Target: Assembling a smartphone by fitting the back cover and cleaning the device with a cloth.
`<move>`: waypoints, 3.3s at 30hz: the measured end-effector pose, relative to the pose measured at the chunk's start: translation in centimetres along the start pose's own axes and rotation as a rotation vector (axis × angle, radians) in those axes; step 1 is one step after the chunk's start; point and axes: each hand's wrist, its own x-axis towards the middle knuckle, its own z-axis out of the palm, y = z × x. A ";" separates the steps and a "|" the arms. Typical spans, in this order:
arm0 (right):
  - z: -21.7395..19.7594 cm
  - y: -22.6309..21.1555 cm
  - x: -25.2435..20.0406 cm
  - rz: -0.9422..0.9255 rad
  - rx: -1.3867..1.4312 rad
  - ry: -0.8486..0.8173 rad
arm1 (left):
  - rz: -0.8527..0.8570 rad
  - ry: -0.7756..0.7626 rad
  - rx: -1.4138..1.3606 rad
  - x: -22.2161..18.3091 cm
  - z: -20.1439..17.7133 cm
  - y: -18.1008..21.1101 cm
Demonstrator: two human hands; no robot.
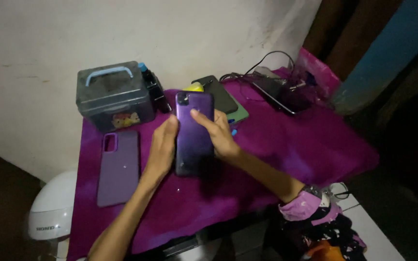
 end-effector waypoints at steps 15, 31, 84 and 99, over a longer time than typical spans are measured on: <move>-3.0 1.7 2.2 0.294 0.223 -0.184 | -0.245 -0.041 0.041 0.4 1.3 -0.6; -14.5 -10.3 3.8 0.412 0.262 -0.086 | -0.383 -0.720 -0.038 1.5 8.5 3.5; -21.4 -7.8 11.3 0.239 -1.715 0.170 | -0.502 -0.091 -0.271 13.1 30.6 -7.2; -22.6 -8.8 10.2 0.270 -1.419 0.217 | -0.608 -0.113 -0.330 13.8 31.6 -9.4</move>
